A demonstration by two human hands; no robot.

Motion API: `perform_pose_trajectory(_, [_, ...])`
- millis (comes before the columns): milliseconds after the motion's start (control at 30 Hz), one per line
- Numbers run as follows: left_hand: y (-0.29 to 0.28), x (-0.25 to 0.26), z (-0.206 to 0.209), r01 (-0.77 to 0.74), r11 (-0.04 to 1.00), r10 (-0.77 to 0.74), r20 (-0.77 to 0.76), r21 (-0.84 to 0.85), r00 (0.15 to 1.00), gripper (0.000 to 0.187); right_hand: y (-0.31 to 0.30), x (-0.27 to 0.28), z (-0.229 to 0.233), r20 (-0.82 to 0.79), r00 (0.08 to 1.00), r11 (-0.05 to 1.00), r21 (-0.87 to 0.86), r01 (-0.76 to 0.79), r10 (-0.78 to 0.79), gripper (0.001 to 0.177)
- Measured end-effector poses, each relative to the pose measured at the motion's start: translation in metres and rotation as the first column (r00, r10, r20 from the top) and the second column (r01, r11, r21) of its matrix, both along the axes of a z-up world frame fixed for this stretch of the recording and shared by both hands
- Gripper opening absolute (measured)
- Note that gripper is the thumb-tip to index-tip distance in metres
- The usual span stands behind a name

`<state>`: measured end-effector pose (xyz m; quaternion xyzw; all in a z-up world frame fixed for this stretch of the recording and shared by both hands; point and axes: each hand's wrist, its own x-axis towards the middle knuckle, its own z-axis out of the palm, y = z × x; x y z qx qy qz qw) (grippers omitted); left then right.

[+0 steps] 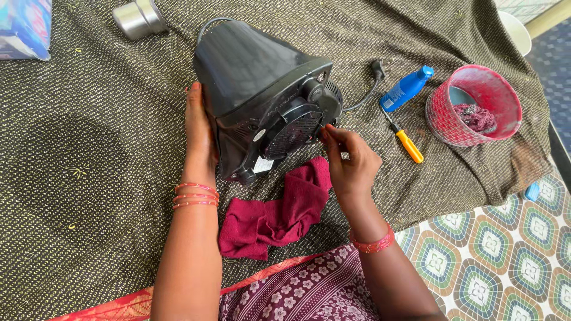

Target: The person uses a screwdriver to loosen and tighten the screws on the bottom of a blender base while holding it by hand on a floor cloth, then wipes the internal area with a cloth.

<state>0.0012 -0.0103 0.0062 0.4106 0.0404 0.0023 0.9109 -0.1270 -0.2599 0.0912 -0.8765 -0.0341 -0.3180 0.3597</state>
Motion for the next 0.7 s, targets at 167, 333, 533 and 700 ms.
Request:
perform_pose_trajectory(167, [0.001, 0.003, -0.002, -0.032, 0.999, 0.034, -0.054, 0.040, 0.998, 0.070, 0.005, -0.003, 0.012, 0.043, 0.999, 0.993, -0.117, 0.022, -0.017, 0.011])
perform_pose_trajectory(333, [0.001, 0.000, -0.002, -0.040, 0.996, 0.044, -0.047, 0.079, 0.998, 0.074, 0.006, -0.003, 0.016, -0.014, 1.000, 0.987, -0.159, 0.006, -0.008, 0.012])
perform_pose_trajectory(533, [0.002, -0.006, 0.011, -0.017, 0.987, 0.038, -0.132, 0.159, 0.991, 0.072, 0.011, -0.004, 0.024, 0.023, 1.000, 0.962, -0.274, 0.003, 0.004, 0.011])
perform_pose_trajectory(700, [0.002, -0.005, 0.012, -0.013, 0.991, 0.025, -0.088, 0.130, 0.996, 0.070, 0.017, -0.001, 0.033, 0.043, 0.999, 0.929, -0.369, 0.027, -0.012, 0.011])
